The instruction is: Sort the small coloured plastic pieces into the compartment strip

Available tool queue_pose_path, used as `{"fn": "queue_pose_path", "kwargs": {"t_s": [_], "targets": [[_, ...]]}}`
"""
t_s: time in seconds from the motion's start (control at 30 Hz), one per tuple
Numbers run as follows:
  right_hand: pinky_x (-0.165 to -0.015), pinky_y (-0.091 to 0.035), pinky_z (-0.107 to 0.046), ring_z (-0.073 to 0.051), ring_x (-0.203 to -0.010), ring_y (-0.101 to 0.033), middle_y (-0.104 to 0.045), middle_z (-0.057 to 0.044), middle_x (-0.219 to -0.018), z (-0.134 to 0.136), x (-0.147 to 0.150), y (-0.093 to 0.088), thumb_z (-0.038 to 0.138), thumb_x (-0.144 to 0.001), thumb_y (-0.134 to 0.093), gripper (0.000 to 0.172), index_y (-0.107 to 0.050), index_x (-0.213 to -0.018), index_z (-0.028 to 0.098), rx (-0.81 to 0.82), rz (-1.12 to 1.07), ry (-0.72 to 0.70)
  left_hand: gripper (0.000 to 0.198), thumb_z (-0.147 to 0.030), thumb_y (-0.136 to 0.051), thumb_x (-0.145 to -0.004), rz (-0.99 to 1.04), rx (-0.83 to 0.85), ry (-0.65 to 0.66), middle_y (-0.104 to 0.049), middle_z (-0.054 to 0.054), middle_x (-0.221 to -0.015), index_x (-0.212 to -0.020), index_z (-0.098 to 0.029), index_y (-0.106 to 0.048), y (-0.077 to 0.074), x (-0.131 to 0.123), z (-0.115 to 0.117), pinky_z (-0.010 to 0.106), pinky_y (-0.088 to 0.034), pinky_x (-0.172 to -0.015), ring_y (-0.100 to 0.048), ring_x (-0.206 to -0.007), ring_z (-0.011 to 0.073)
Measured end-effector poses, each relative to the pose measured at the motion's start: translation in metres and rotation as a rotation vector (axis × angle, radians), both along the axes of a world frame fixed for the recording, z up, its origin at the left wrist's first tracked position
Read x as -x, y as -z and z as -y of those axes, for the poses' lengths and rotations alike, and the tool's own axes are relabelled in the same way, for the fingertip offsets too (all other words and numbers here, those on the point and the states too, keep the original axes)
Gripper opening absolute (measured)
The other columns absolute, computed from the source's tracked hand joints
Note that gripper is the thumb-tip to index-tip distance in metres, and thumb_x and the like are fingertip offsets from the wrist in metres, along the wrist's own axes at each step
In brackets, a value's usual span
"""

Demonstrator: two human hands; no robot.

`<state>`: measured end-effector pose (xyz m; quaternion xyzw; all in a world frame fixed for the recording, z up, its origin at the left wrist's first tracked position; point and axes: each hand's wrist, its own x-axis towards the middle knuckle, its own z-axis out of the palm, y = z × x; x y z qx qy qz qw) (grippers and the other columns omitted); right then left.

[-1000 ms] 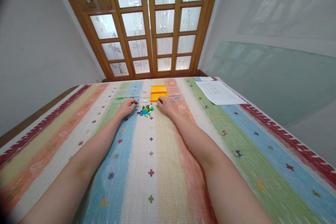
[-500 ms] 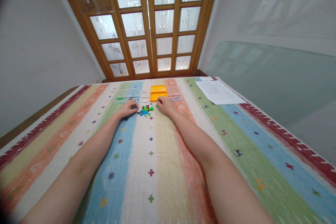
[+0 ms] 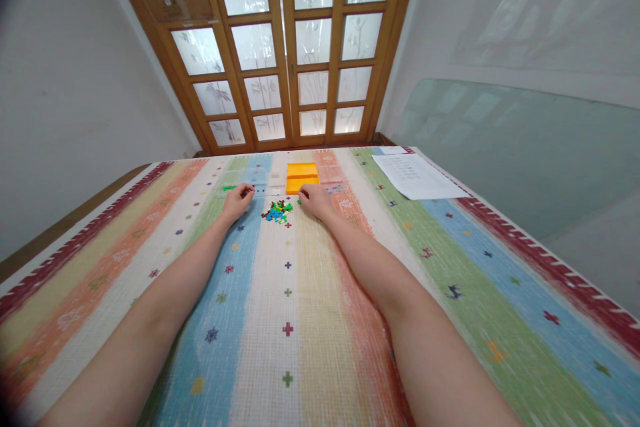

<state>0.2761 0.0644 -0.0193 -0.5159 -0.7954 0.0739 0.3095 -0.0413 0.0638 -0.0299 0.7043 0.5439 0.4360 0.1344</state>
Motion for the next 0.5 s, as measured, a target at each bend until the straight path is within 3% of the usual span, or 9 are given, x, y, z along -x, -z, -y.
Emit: {"fn": "queue_pose_path", "kwargs": {"t_s": [0.2,0.5], "targets": [[-0.070,-0.035,-0.026,-0.019,-0.080,-0.060,-0.075,-0.006,-0.091,-0.002,0.000,0.002,0.024,-0.098,-0.056,0.020,-0.072,-0.089,0.019,0.005,0.009,-0.004,0.024,-0.036,-0.062,-0.087,0.213,0.042,-0.110,-0.067,0.001,-0.076,-0.097,-0.017,-0.073,0.008,0.006,-0.010,0.026,-0.048,-0.065,-0.059,-0.067,0.0164],[-0.077,-0.039,-0.030,-0.022,-0.087,-0.062,-0.075,-0.009,-0.096,0.003,0.001,-0.005,0.026,-0.101,-0.054,0.023,-0.075,-0.095,0.018,-0.069,0.153,-0.047,0.027,-0.041,-0.065,-0.085,0.358,0.049,-0.183,-0.066,0.001,-0.073,-0.097,-0.018,-0.074,0.021,0.014,-0.024,0.024,-0.051,-0.059,-0.062,-0.064,0.0157]]}}
